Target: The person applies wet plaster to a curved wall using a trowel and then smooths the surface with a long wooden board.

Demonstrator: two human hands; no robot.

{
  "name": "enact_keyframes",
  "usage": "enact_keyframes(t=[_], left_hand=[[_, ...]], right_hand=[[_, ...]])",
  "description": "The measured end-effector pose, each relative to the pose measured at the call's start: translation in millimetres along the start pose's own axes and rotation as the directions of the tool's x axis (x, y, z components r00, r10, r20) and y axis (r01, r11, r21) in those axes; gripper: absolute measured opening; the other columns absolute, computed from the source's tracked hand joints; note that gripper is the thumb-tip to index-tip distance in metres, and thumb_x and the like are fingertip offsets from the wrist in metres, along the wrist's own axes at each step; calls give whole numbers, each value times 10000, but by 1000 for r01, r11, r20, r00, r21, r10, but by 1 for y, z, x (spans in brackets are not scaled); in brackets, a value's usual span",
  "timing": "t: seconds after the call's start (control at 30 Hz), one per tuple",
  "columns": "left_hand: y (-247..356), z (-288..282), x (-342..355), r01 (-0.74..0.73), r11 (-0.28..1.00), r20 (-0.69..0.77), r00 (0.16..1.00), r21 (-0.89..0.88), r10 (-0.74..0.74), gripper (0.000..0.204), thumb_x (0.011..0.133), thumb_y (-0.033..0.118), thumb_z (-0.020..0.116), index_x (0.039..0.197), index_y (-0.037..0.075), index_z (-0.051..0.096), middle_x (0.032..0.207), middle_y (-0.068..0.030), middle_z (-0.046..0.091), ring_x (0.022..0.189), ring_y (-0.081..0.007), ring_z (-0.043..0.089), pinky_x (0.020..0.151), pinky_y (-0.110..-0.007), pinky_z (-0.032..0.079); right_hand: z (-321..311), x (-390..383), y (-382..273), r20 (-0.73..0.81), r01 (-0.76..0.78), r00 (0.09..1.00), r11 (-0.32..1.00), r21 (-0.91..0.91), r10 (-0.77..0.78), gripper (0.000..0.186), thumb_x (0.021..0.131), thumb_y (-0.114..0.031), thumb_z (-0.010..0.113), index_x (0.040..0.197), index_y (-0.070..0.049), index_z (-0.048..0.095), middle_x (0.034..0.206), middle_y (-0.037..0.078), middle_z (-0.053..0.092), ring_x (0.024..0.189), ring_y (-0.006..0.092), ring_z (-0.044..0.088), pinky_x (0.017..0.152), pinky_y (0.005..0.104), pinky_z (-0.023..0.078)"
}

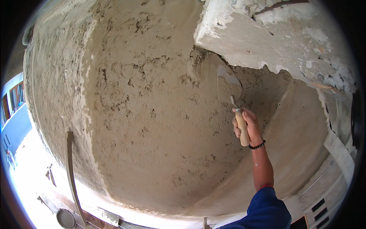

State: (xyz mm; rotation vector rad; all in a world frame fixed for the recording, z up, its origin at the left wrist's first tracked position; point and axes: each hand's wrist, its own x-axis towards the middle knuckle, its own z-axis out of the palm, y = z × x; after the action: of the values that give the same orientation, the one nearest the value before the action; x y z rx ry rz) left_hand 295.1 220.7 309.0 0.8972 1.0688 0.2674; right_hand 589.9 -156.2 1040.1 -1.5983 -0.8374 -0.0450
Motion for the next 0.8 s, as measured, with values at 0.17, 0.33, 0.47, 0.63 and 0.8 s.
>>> enact_keyframes(t=[0.17,0.33,0.47,0.63,0.8], left_hand=[[-10,-10,-4,5,1000,-8,1000,-9,-5,475,857,290,681,1246,71,520,958,-103,603,764,-219,575,583,-311,476],[-19,-17,-10,7,1000,-17,1000,-23,-8,465,862,287,673,1244,72,517,951,-104,600,756,-220,573,574,-311,472],[-30,-26,-14,16,999,-39,999,-29,-17,457,866,285,667,1242,73,515,945,-104,598,750,-221,572,566,-311,470],[-49,-29,-15,31,998,-53,998,-46,-34,448,871,282,659,1239,74,512,938,-105,596,743,-221,570,557,-311,466],[-67,-33,-15,44,997,-68,997,-63,-48,438,876,279,651,1236,75,509,931,-105,593,736,-222,569,547,-311,463]], right_hand=[[-22,-38,16,-124,-18,992,999,-33,14,438,954,-403,520,1171,-25,567,699,100,575,479,150,548,414,289,461],[7,-56,0,-69,67,993,931,-358,-98,304,913,-236,582,1099,0,535,682,71,567,501,129,544,430,287,452],[51,-15,-26,197,107,980,837,-536,1,268,901,-198,603,1035,26,541,679,39,556,509,99,537,451,266,452],[63,30,-65,160,41,984,778,-627,76,281,927,-262,571,1029,0,554,675,30,556,497,91,533,441,260,446],[62,41,-77,36,-23,998,845,-534,50,339,948,-357,523,1064,-41,555,674,43,560,474,104,522,416,266,443]])
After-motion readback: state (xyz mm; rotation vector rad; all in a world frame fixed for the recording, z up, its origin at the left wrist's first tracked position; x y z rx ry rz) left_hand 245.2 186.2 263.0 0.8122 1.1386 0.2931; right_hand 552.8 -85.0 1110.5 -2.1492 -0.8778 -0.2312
